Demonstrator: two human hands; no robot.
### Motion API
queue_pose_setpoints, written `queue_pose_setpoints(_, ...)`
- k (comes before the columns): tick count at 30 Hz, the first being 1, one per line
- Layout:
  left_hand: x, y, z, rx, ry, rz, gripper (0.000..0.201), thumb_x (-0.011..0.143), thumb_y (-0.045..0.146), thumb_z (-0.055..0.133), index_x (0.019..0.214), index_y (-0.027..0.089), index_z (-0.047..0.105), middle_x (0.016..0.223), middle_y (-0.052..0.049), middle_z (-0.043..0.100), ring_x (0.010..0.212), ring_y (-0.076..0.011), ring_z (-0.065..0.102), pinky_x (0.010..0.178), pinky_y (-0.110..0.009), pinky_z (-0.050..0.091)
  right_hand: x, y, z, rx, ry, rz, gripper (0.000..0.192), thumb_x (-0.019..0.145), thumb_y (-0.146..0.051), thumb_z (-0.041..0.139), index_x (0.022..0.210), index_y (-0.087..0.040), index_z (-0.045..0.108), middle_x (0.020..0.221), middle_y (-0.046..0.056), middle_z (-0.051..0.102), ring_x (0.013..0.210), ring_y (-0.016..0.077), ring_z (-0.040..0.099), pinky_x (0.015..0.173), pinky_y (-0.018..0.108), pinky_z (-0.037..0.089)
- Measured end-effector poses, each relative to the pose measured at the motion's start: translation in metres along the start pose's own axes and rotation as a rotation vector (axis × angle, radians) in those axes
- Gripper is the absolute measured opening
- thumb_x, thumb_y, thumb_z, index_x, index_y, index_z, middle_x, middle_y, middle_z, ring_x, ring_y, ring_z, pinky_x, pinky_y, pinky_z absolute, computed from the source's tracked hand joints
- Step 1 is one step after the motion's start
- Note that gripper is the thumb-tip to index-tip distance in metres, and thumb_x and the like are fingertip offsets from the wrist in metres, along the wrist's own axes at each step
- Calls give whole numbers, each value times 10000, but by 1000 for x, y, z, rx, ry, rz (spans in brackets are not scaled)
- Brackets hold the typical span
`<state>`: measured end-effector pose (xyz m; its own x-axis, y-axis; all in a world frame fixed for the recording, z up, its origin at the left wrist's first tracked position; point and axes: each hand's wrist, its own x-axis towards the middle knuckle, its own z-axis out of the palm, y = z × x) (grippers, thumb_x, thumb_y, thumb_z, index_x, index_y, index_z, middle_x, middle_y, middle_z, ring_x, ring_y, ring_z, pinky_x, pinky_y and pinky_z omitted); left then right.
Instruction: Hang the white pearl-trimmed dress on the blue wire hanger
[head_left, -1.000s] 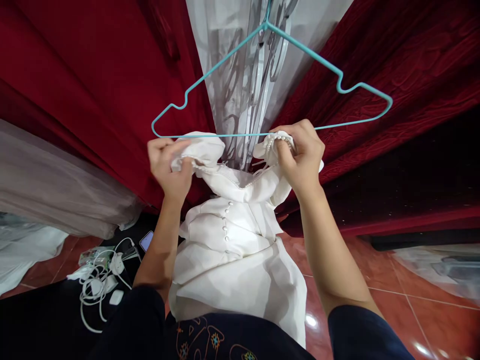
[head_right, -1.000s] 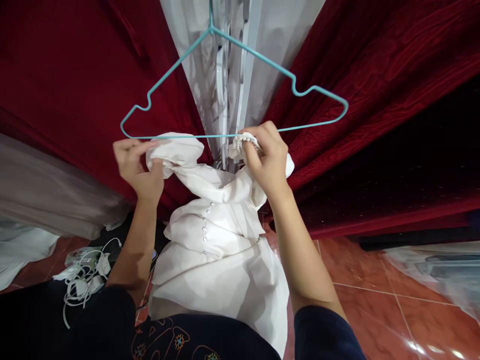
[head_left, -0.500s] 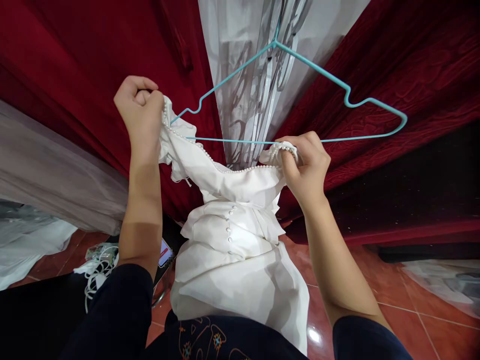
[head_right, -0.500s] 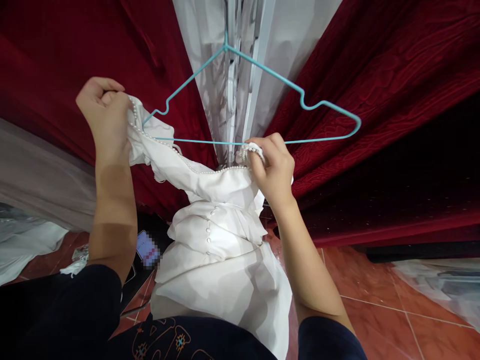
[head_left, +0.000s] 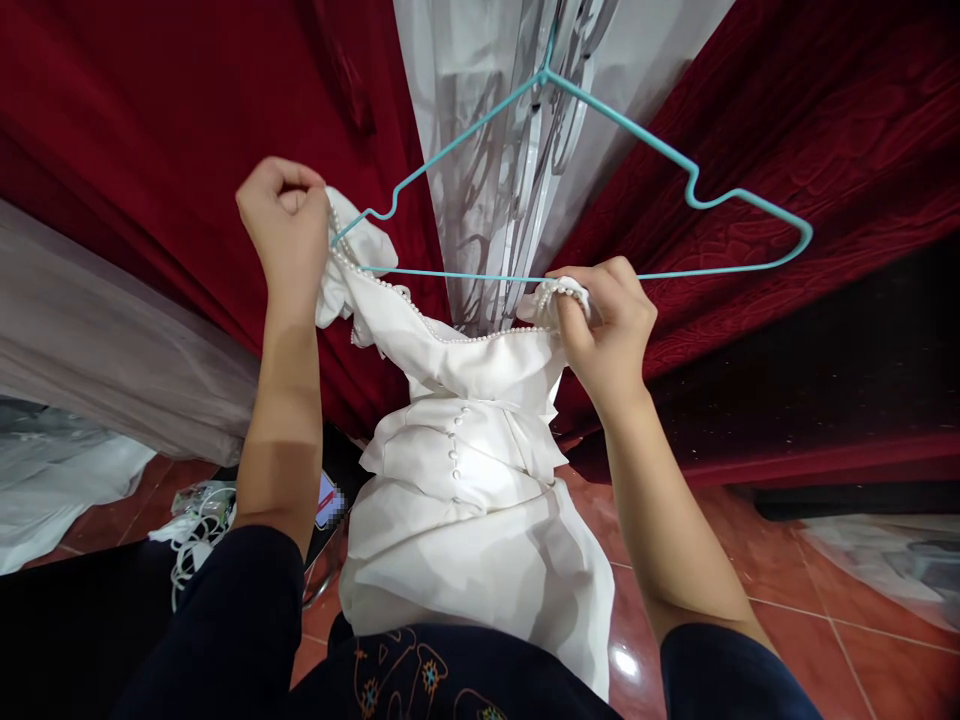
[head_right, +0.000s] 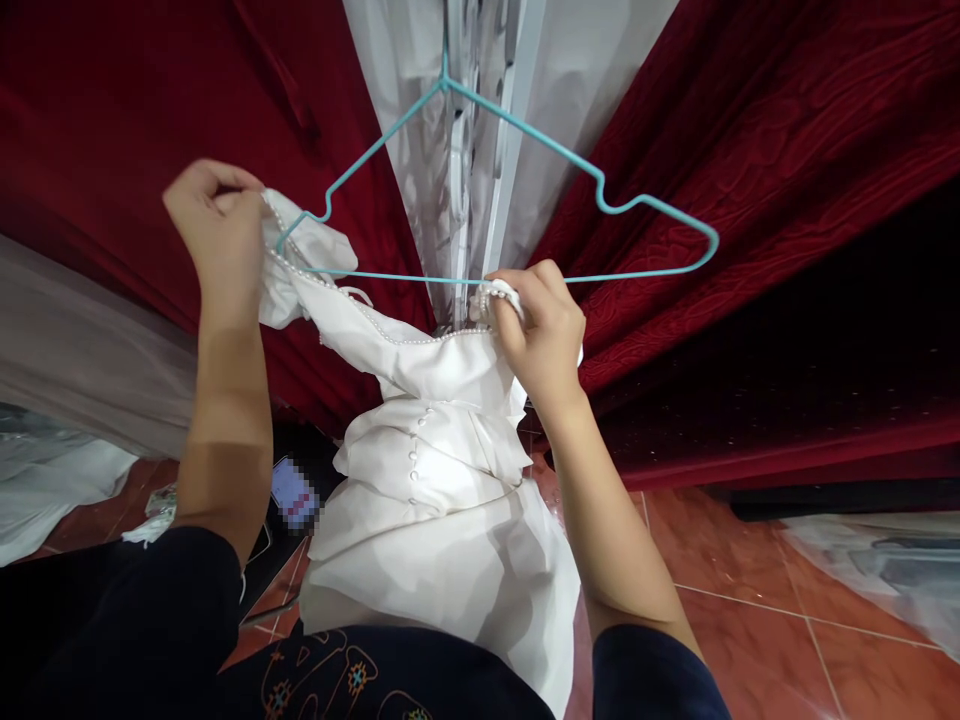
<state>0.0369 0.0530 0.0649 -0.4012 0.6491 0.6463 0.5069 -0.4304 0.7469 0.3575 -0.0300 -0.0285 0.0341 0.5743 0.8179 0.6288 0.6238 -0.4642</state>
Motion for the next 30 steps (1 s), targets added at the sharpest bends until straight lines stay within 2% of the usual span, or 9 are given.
queue_pose_setpoints(4,14,18,18,-133,-88,269,307,786,-110,670,818,191,624,769,43,625,541,-70,482,534,-265,309,-3,-5,1,16,5,-2,215,1051,-318,576,1095,-256,777,930,31,648,882,174,667,852,349,569)
queue_pose_setpoints(7,16,7,32,-229,-180,450,389,845,283,922,1093,274,623,977,51,667,636,-84,539,517,-271,353,-4,-6,0,-8,10,3,232,1056,-335,565,1094,-258,781,936,33,655,889,176,672,837,338,566)
queue_pose_setpoints(10,-9,9,38,-323,-84,658,475,959,615,810,1274,328,599,1027,26,633,863,-117,628,623,-277,477,-3,-4,-1,-43,19,9,248,1061,-365,559,1095,-264,782,956,47,667,885,185,674,821,339,565)
queue_pose_setpoints(14,-75,41,40,-108,-308,604,96,1104,306,587,1125,266,672,1109,-45,686,1056,-194,675,961,-376,569,-3,0,1,-55,11,15,281,1070,-417,540,1087,-264,774,957,60,668,887,199,673,817,352,574)
queue_pose_setpoints(18,-125,55,54,179,-743,524,377,1112,178,406,1358,259,680,1289,-64,736,1228,-244,672,1117,-427,504,-4,1,4,-33,26,34,288,1075,-430,536,1106,-263,769,979,59,656,935,206,678,906,390,593)
queue_pose_setpoints(22,-138,50,63,221,-743,505,504,1099,95,331,1355,243,739,1202,-53,772,1160,-238,683,1112,-414,463,-11,-5,-1,-56,31,-56,300,1053,-358,559,1263,-284,760,1159,83,680,1138,246,693,1055,465,578)
queue_pose_setpoints(26,-135,52,53,222,-724,530,488,1122,118,363,1406,253,738,1162,-54,769,1082,-240,668,1061,-409,461,-21,5,-25,-130,422,-112,303,954,-302,660,1226,-242,779,1234,132,641,1209,301,655,969,483,573)
queue_pose_setpoints(29,-130,53,44,274,-727,549,435,1126,167,435,1437,241,731,1119,-59,754,1050,-255,653,1031,-424,456,-17,37,-55,-159,773,-29,84,810,-219,753,873,-212,698,890,66,583,797,183,572,679,367,455)
queue_pose_setpoints(30,-129,53,41,290,-733,552,430,1124,178,448,1446,241,727,1128,-61,750,1052,-258,648,1032,-430,452,-11,50,-65,-185,755,31,139,776,-177,758,775,-226,628,775,26,543,681,140,491,638,352,407)
